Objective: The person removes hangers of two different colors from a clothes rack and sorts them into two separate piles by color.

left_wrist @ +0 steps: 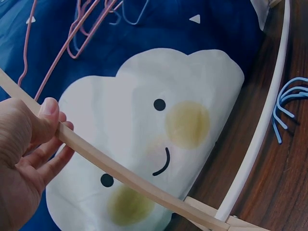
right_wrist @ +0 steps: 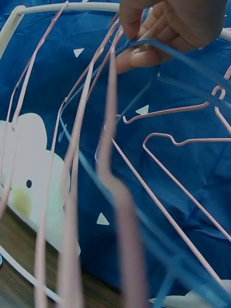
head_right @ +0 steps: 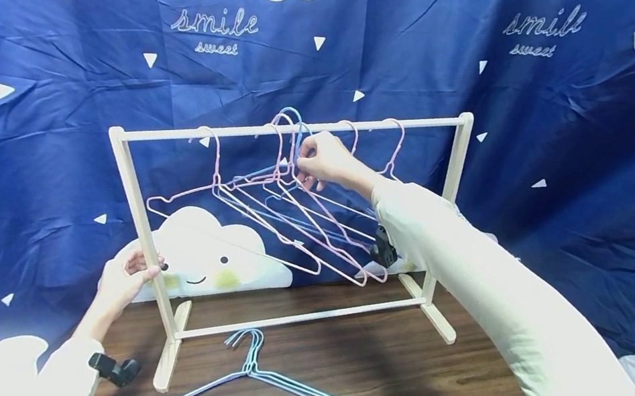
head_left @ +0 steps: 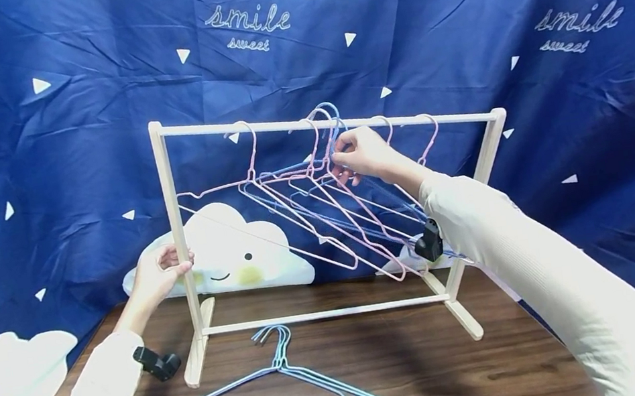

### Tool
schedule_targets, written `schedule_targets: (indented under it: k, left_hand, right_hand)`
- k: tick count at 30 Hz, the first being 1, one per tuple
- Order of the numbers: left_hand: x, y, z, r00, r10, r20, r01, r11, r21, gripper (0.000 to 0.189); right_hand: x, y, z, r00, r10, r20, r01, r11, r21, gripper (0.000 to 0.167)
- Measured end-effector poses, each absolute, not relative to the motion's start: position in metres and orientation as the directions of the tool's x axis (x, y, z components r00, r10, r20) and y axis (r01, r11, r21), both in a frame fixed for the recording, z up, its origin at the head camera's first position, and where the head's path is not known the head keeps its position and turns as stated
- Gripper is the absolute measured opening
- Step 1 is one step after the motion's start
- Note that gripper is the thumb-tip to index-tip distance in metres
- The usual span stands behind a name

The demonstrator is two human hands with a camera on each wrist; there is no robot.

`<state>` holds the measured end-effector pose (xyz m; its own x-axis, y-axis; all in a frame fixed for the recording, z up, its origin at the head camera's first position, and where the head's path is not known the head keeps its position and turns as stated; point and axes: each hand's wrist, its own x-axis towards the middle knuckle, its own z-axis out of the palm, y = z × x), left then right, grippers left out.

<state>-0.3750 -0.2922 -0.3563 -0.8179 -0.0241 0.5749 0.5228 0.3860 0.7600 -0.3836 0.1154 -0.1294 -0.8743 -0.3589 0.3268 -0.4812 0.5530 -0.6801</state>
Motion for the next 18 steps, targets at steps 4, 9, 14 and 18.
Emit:
schedule_targets:
  k: [4, 9, 14, 18]
  left_hand:
    - [-0.373, -0.291, -0.354, -0.823, -0.022, 0.568, 0.517, 0.385, 0.765, 0.035]
    - [-0.373, -0.291, -0.354, -0.828, -0.028, 0.560, 0.503, 0.403, 0.765, 0.034]
    - [-0.374, -0.292, -0.357, -0.820, -0.025, 0.572, 0.513, 0.413, 0.752, 0.034]
    - [-0.376, -0.293, -0.357, -0.818, -0.026, 0.575, 0.511, 0.427, 0.746, 0.033]
  right_hand:
    - [-0.382, 0.116, -0.129, -0.869, -0.313, 0.385, -0.495, 0.517, -0.698, 0.010]
    - [-0.379, 0.116, -0.134, -0.861, -0.268, 0.432, -0.505, 0.543, -0.670, 0.012]
    - [-0.374, 0.117, -0.141, -0.867, -0.237, 0.438, -0.491, 0.555, -0.671, 0.014]
    - [-0.371, 0.117, -0.142, -0.871, -0.247, 0.425, -0.486, 0.554, -0.676, 0.015]
